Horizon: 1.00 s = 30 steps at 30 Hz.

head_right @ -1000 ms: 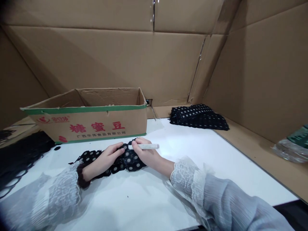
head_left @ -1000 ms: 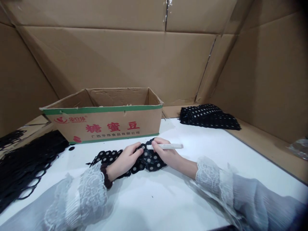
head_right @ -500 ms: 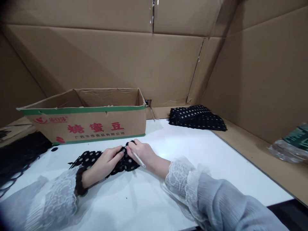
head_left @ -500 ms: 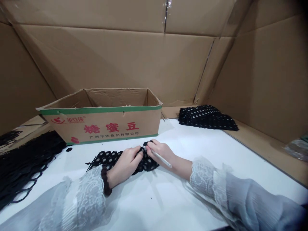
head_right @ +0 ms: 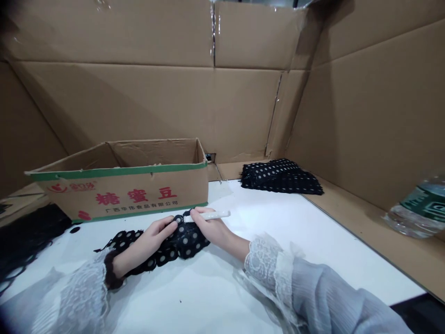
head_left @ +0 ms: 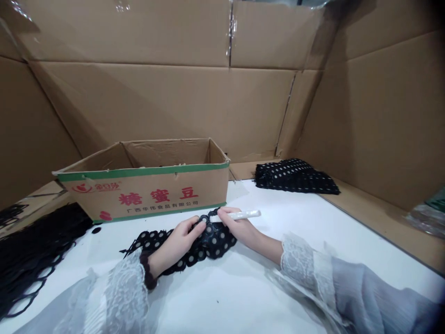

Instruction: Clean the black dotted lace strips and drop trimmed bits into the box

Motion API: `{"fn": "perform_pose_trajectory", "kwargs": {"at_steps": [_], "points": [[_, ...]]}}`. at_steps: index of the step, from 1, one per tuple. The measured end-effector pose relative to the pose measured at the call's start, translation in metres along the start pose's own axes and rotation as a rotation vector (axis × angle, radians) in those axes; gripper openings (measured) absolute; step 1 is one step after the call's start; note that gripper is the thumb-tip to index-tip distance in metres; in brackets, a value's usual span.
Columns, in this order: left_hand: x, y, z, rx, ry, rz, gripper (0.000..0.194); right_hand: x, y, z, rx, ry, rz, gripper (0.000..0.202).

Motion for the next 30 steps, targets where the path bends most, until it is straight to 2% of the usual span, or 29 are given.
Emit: {"fn": "perform_pose_trajectory", "kwargs": {"at_steps": [3,5,14,18,24,27,30], "points": [[0.000,0.005,0.000,-0.089,-0.119,0.027,0.032,0.000,0.003,-0.001,0.047,-0.028,-0.006,0.037],[0.000,0.007,-0.001,-0.129,-0.150,0.020,0.032,0.000,0.004,-0.002,0.056,-0.050,-0.013,0.037],[0.000,0.002,-0.003,-0.190,-0.125,-0.017,0.033,-0.002,0.000,-0.004,-0.003,-0.108,-0.066,0.037],[0.000,-0.001,-0.002,-0.223,-0.136,-0.012,0.031,-0.004,-0.002,-0.003,-0.086,-0.079,-0.084,0.033],[-0.001,-0.004,0.000,-0.080,-0.051,0.029,0.026,-0.008,-0.008,0.010,-0.350,-0.121,-0.283,0.024],[0.000,-0.004,0.000,-0.064,-0.025,0.062,0.026,-0.005,-0.005,0.013,-0.393,-0.055,-0.303,0.019],[0.001,-0.003,-0.001,-0.069,-0.019,0.074,0.028,-0.001,-0.002,0.010,-0.331,-0.001,-0.296,0.022]]}}
Point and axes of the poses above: each hand's wrist, its own x-axis towards the middle knuckle, its own z-axis out of the palm, y = z × x, the point moved 2 cm from there along x, towards the middle knuckle, and after that the axes turned 5 degrees about x, right-handed, at the moved point
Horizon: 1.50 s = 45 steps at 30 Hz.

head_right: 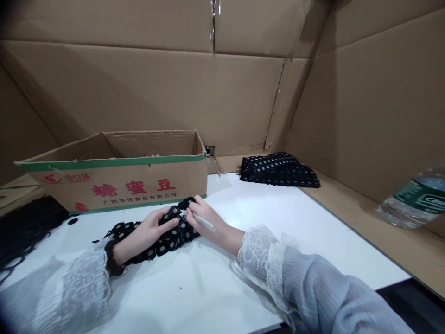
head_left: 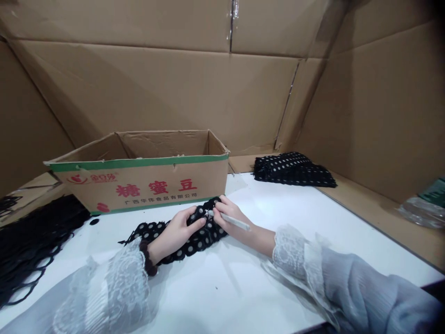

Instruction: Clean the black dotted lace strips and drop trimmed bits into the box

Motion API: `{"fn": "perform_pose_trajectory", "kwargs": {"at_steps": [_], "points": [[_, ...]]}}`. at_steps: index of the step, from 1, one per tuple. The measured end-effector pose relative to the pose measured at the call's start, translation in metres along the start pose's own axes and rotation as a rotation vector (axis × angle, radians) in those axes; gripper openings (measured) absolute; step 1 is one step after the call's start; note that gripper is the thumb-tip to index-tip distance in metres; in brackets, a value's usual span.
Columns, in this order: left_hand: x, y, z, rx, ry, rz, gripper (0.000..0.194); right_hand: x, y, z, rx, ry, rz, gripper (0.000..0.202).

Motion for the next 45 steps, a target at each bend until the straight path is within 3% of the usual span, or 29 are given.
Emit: {"fn": "perform_pose_trajectory", "kwargs": {"at_steps": [6,8,12,15,20,25,32,40,45], "points": [[0.001,-0.003,-0.001,-0.021,0.028,-0.064,0.036,0.004,0.009,-0.012,0.416,-0.011,0.305,0.033],[0.001,-0.005,-0.002,-0.034,0.050,-0.084,0.038,0.003,0.009,-0.011,0.505,-0.064,0.347,0.034],[0.001,-0.004,-0.002,-0.042,0.073,-0.074,0.038,0.001,0.011,-0.007,0.523,-0.200,0.381,0.036],[0.000,-0.002,-0.002,-0.064,0.036,-0.056,0.041,0.000,0.014,-0.009,0.493,-0.151,0.408,0.038],[-0.001,-0.002,-0.005,-0.028,-0.071,-0.144,0.049,-0.001,0.008,-0.013,0.393,-0.098,0.355,0.037],[0.000,-0.002,-0.004,0.014,-0.163,-0.189,0.029,-0.001,0.006,-0.015,0.394,-0.092,0.353,0.036],[0.000,0.001,-0.003,-0.031,-0.086,-0.181,0.022,-0.001,0.006,-0.018,0.395,-0.218,0.320,0.035],[0.001,0.004,-0.003,-0.017,-0.074,-0.196,0.022,-0.005,-0.005,-0.013,0.188,-0.151,0.088,0.031],[-0.001,0.004,-0.002,0.004,-0.063,-0.182,0.022,-0.009,-0.003,-0.007,0.121,-0.148,0.066,0.031]]}}
Point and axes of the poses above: each hand's wrist, its own x-axis towards the middle knuckle, its own z-axis out of the palm, y = z × x, the point moved 2 cm from there along x, towards the middle knuckle, and after that the axes turned 5 degrees about x, right-handed, at the moved point
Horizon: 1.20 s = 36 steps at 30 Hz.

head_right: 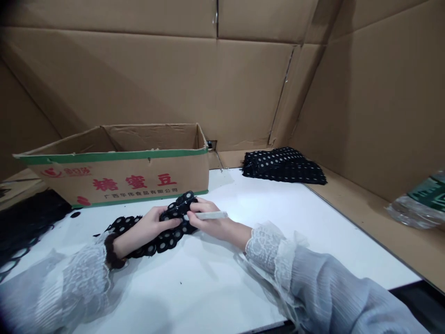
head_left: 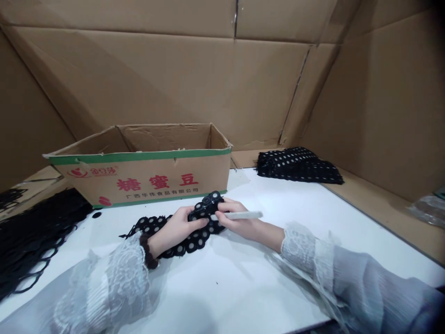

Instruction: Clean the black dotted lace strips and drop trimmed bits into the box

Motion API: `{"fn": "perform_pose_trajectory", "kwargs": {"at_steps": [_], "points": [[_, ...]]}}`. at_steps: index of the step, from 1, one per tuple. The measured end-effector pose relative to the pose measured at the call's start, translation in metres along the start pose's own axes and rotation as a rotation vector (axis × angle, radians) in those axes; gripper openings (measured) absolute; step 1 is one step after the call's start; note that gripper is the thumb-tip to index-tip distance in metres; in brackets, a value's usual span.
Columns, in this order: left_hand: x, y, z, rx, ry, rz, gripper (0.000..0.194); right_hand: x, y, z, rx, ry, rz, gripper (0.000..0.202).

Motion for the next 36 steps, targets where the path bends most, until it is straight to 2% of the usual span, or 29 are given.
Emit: {"fn": "perform_pose_trajectory", "kwargs": {"at_steps": [6,10,15,18,22,25,28,32,36], "points": [[0.001,-0.002,0.001,0.039,0.018,0.028,0.026,0.005,0.006,0.009,-0.114,0.009,-0.089,0.019],[0.003,-0.002,0.000,0.048,0.045,0.050,0.028,0.009,0.006,0.002,-0.050,0.092,-0.004,0.026],[0.004,-0.007,-0.002,0.058,0.077,0.017,0.031,0.007,0.017,-0.006,0.325,-0.131,0.259,0.032],[0.004,-0.010,-0.002,0.066,0.094,-0.015,0.032,0.004,0.020,-0.006,0.437,-0.188,0.318,0.033],[0.003,-0.007,-0.003,0.054,0.065,-0.018,0.034,0.002,0.017,-0.005,0.426,-0.177,0.308,0.032],[0.003,-0.004,-0.002,0.051,-0.014,-0.010,0.045,0.002,0.013,-0.006,0.438,-0.139,0.314,0.028],[0.003,-0.002,-0.002,0.043,-0.047,0.020,0.053,0.003,0.012,-0.006,0.475,-0.152,0.319,0.027],[0.003,-0.002,-0.002,0.030,-0.022,0.052,0.056,0.003,0.012,-0.006,0.435,-0.163,0.316,0.028],[0.004,-0.004,-0.004,0.020,0.042,0.025,0.062,0.001,0.007,-0.005,0.197,-0.104,0.207,0.033]]}}
Point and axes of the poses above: each hand's wrist, its own x-axis towards the middle knuckle, its own z-axis out of the palm, y = z × x, the point moved 2 cm from there along x, towards the middle knuckle, and after that the axes turned 5 degrees about x, right-handed, at the moved point
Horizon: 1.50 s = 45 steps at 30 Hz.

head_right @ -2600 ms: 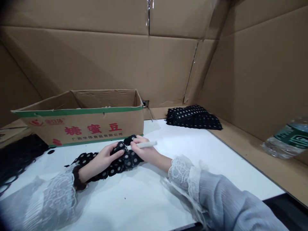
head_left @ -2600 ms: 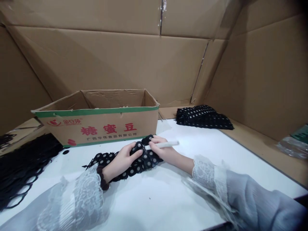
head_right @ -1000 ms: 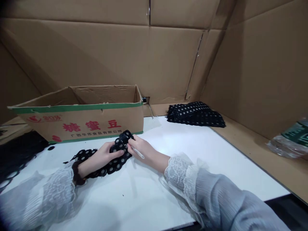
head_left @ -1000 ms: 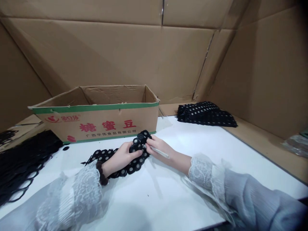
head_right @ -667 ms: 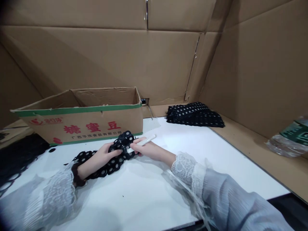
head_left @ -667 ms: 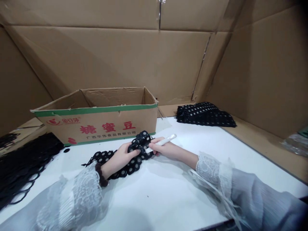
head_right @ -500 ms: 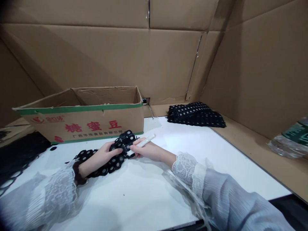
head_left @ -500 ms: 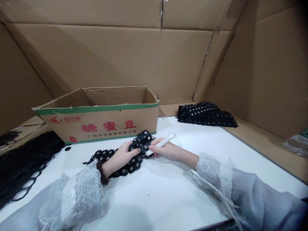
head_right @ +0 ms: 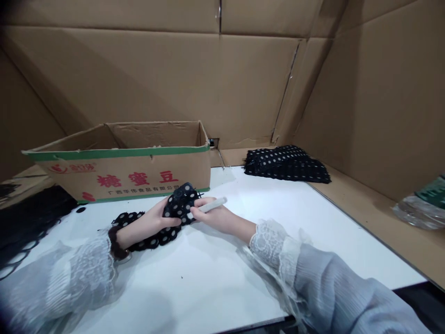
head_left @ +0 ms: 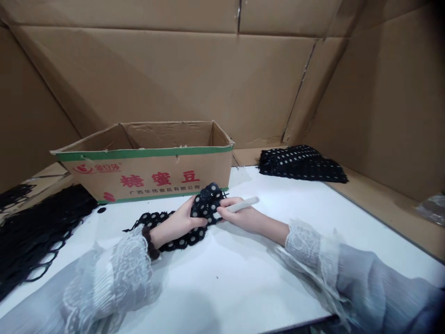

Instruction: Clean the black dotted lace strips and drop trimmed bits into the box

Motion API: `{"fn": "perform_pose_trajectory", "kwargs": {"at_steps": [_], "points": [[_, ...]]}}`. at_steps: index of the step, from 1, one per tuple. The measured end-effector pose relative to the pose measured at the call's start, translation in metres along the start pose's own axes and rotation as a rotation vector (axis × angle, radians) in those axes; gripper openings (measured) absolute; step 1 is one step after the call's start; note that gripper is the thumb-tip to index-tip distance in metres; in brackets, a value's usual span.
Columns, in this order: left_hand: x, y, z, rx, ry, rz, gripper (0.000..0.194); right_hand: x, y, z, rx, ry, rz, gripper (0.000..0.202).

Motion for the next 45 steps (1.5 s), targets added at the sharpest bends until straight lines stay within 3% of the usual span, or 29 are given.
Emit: {"fn": "perform_pose_trajectory", "kwargs": {"at_steps": [6,10,14,17,22,27,34,39,45], "points": [[0.000,0.001,0.000,-0.009,0.014,-0.029,0.056,-0.002,-0.002,0.018,-0.307,0.080,-0.233,0.027],[0.000,0.005,-0.001,-0.013,0.001,-0.038,0.049,0.004,0.003,0.022,-0.380,0.142,-0.203,0.022],[0.000,0.005,-0.003,-0.013,-0.004,-0.038,0.051,0.004,0.001,0.013,-0.294,0.118,-0.155,0.027],[0.000,0.001,-0.002,0.003,-0.052,-0.025,0.057,0.003,-0.003,0.003,-0.103,0.099,-0.125,0.034],[0.001,-0.005,-0.001,0.040,-0.124,0.047,0.052,0.003,-0.007,-0.007,0.175,0.274,-0.069,0.032],[0.002,-0.004,0.000,-0.003,0.049,0.069,0.038,-0.001,-0.011,-0.002,0.148,0.350,-0.074,0.036],[-0.002,0.000,0.001,0.051,0.139,0.145,0.028,-0.004,-0.013,0.003,0.103,0.313,-0.089,0.034],[-0.003,0.001,0.002,0.048,0.126,0.169,0.026,-0.005,-0.013,0.007,0.093,0.279,-0.103,0.030],[0.000,0.004,0.001,-0.056,0.115,0.095,0.027,-0.008,-0.020,0.009,0.035,0.250,-0.108,0.027]]}}
Point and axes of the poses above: each hand's wrist, its own x-axis towards the middle knuckle, its own z-axis out of the palm, y = z × x, the point moved 2 cm from there along x, towards the middle knuckle, and after that the axes turned 5 degrees about x, right-handed, at the moved point
